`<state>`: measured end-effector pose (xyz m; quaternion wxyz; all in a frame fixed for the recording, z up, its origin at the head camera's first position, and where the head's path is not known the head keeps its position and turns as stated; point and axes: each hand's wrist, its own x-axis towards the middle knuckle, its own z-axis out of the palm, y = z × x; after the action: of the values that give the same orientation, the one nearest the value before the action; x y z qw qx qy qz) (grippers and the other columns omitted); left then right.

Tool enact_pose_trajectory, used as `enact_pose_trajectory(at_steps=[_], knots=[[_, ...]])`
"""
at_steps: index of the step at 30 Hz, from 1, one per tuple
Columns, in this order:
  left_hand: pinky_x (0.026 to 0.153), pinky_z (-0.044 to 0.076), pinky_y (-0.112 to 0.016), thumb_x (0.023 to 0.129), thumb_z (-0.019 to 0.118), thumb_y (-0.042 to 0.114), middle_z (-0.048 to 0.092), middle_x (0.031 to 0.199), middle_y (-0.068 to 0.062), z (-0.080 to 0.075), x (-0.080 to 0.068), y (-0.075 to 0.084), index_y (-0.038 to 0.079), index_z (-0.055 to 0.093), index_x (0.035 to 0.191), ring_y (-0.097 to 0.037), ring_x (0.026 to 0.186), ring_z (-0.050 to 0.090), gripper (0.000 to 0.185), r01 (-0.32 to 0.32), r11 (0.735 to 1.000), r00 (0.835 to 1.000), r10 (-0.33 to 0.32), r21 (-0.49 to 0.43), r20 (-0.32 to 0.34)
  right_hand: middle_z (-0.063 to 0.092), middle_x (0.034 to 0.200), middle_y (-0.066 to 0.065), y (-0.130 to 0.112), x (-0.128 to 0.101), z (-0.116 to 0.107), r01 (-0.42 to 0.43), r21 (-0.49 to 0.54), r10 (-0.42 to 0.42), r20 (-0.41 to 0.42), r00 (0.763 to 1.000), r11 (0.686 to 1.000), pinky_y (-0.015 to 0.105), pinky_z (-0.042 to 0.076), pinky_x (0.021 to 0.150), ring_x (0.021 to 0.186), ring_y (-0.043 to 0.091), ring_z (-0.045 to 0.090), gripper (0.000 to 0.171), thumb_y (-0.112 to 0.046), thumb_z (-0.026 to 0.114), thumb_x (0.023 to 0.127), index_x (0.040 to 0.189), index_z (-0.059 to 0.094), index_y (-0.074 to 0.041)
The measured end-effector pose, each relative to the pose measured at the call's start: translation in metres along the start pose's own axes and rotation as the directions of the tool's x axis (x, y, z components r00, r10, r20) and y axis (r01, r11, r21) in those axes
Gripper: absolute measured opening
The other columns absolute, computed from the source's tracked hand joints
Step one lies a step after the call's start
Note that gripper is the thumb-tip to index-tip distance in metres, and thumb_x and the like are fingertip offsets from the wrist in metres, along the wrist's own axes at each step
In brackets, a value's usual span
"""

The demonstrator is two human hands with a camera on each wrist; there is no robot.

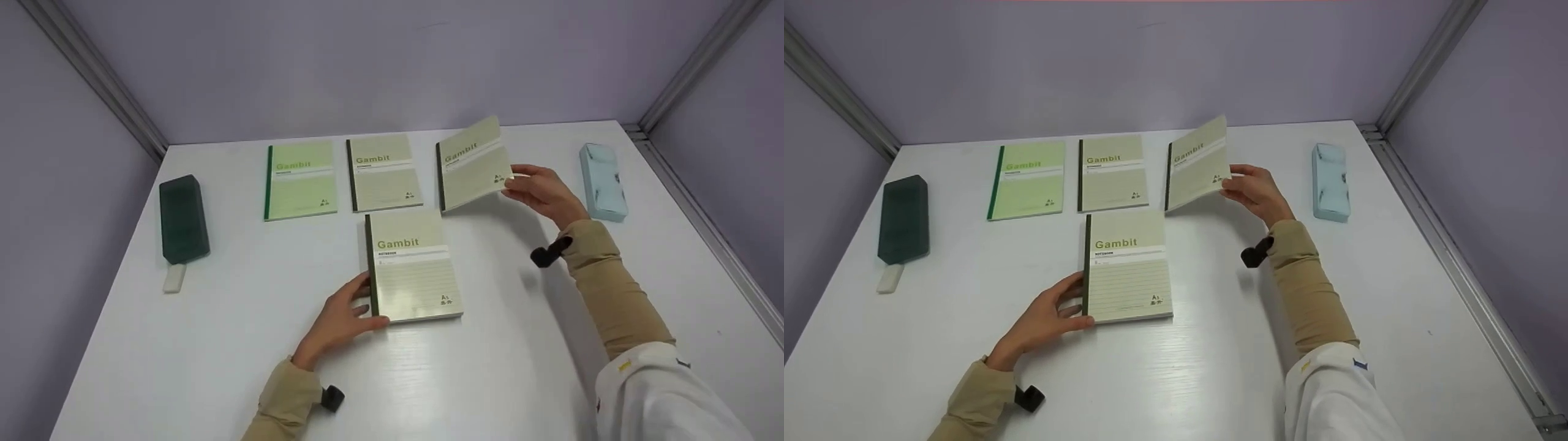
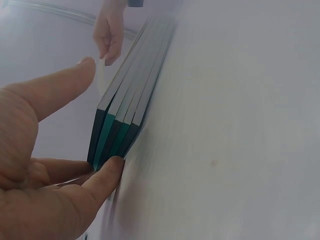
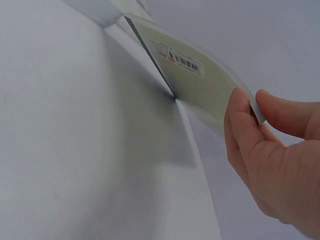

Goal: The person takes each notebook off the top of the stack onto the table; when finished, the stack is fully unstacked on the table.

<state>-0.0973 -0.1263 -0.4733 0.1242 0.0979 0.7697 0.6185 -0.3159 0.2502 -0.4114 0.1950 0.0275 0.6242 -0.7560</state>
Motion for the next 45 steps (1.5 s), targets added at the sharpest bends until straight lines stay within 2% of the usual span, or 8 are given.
enact_pose_trajectory(at_steps=[4,7,22,27,31,40,42,45], knots=[[0.102,0.041,-0.049,0.077,0.079,0.004,0.039,0.141,-0.028,0.001,-0.002,0.008,-0.008,0.023,0.147,-0.041,0.129,0.041,0.091,0.011,1.000,1.000,-0.011,-0.002,0.002,0.053,0.121,0.015,0.005,0.008,-0.002,-0.045,-0.093,0.040,-0.055,0.998,0.995,0.026,0.052,0.087,0.098,0.018,0.063,0.058,0.001,0.059,0.093,0.145,0.033,0.006],[0.102,0.042,-0.046,0.076,0.081,0.008,0.039,0.142,-0.025,0.002,0.002,-0.005,-0.004,0.024,0.149,-0.038,0.129,0.041,0.092,0.010,1.000,1.000,-0.010,-0.003,0.001,0.047,0.127,0.018,0.008,0.014,-0.003,-0.076,-0.115,0.066,-0.086,0.994,0.990,0.025,0.052,0.086,0.098,0.017,0.061,0.057,0.002,0.056,0.094,0.145,0.032,0.006],[0.102,0.042,-0.041,0.076,0.083,0.014,0.038,0.145,-0.020,0.002,0.004,-0.012,0.001,0.027,0.150,-0.033,0.131,0.041,0.093,-0.004,1.000,1.000,0.004,-0.023,0.005,0.050,0.119,0.014,0.023,0.031,0.009,-0.146,-0.198,0.084,-0.291,0.953,0.969,0.021,0.052,0.082,0.089,0.012,0.057,0.054,0.003,0.057,0.091,0.141,0.038,0.008],[0.102,0.042,-0.045,0.077,0.080,0.009,0.039,0.144,-0.023,0.002,0.001,-0.005,-0.002,0.025,0.149,-0.035,0.130,0.041,0.092,0.005,1.000,1.000,-0.005,-0.003,0.000,0.051,0.116,0.013,0.030,0.033,0.010,-0.136,-0.321,0.024,-0.330,0.944,0.937,0.023,0.051,0.082,0.085,0.009,0.058,0.049,-0.002,0.059,0.092,0.138,0.045,0.007],[0.103,0.040,-0.049,0.079,0.079,0.006,0.037,0.143,-0.027,0.002,0.000,0.001,-0.007,0.022,0.148,-0.039,0.131,0.039,0.090,-0.001,1.000,1.000,0.001,-0.004,0.012,0.052,0.116,0.011,0.035,0.035,0.010,-0.149,-0.436,-0.015,-0.351,0.936,0.888,0.024,0.049,0.083,0.086,0.009,0.058,0.047,-0.005,0.057,0.092,0.137,0.047,0.005],[0.102,0.043,-0.041,0.080,0.080,0.016,0.040,0.143,-0.020,0.000,0.003,-0.011,0.001,0.027,0.150,-0.032,0.130,0.042,0.089,-0.011,1.000,1.000,0.011,0.008,0.004,0.055,0.126,0.018,0.036,0.038,0.012,-0.168,-0.599,-0.053,-0.333,0.941,0.783,0.022,0.048,0.074,0.094,0.014,0.055,0.044,-0.004,0.056,0.090,0.133,0.053,0.003],[0.102,0.043,-0.041,0.079,0.080,0.018,0.041,0.142,-0.020,-0.001,0.003,-0.013,0.001,0.027,0.150,-0.032,0.129,0.042,0.090,-0.010,1.000,1.000,0.010,0.011,0.004,0.055,0.129,0.019,0.035,0.039,0.012,-0.165,-0.608,-0.048,-0.319,0.947,0.777,0.021,0.048,0.074,0.098,0.015,0.055,0.045,-0.003,0.056,0.091,0.135,0.051,0.003],[0.101,0.043,-0.041,0.079,0.081,0.021,0.041,0.142,-0.020,-0.001,0.003,-0.014,0.001,0.027,0.150,-0.032,0.129,0.042,0.091,-0.012,1.000,1.000,0.012,0.018,0.003,0.052,0.133,0.023,0.034,0.037,0.011,-0.152,-0.580,-0.033,-0.296,0.955,0.801,0.023,0.048,0.081,0.102,0.017,0.054,0.046,-0.002,0.054,0.092,0.137,0.047,0.005]])
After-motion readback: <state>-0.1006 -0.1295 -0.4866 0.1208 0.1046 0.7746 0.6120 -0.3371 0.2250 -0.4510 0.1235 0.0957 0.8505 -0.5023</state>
